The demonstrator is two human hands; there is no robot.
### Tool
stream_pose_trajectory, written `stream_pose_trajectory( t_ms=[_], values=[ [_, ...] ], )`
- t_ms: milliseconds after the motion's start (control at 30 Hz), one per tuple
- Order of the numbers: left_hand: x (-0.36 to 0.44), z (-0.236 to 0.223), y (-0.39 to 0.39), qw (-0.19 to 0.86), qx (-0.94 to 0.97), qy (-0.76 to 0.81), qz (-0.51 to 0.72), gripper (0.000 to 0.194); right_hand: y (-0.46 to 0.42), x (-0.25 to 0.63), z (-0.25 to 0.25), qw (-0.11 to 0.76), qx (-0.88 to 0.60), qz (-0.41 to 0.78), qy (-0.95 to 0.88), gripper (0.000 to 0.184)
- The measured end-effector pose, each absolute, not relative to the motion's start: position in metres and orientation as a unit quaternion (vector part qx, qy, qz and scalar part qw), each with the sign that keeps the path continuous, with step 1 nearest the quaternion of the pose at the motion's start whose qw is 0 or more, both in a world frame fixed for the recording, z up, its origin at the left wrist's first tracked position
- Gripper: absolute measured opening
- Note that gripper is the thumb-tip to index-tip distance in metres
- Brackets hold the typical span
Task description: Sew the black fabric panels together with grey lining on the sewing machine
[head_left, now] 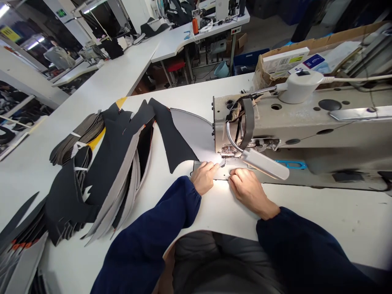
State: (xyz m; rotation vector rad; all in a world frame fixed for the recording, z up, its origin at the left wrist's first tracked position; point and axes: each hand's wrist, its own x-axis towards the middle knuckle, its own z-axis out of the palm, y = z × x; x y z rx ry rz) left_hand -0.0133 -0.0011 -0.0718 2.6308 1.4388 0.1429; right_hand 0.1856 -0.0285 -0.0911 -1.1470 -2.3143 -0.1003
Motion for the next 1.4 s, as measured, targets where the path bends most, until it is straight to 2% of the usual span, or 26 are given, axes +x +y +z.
stream_pose_trajectory(
  t_ms=[167,467,667,1033,1400],
  values=[
    [-0.001,-0.066,-0.010,0.013,0.881,0.472,-0.018,0.045,-0.031,0.184,-0.089,0.272,-0.435,-0.053,-0.856,0.018],
    [0.005,-0.062,-0.009,0.013,0.879,0.477,-0.028,0.037,-0.021,0.170,-0.083,0.202,-0.403,-0.111,-0.886,0.018],
    [0.008,-0.061,-0.003,0.022,0.883,0.468,-0.020,0.032,-0.016,0.169,-0.085,0.200,-0.406,-0.102,-0.886,0.020],
    [0.018,-0.063,0.029,0.045,0.866,0.498,0.022,0.024,-0.014,0.175,-0.091,0.220,-0.417,-0.111,-0.875,0.011],
    [0.019,-0.063,0.028,0.072,0.858,0.504,0.061,0.025,-0.012,0.177,-0.088,0.249,-0.417,-0.088,-0.870,0.014]
  ],
)
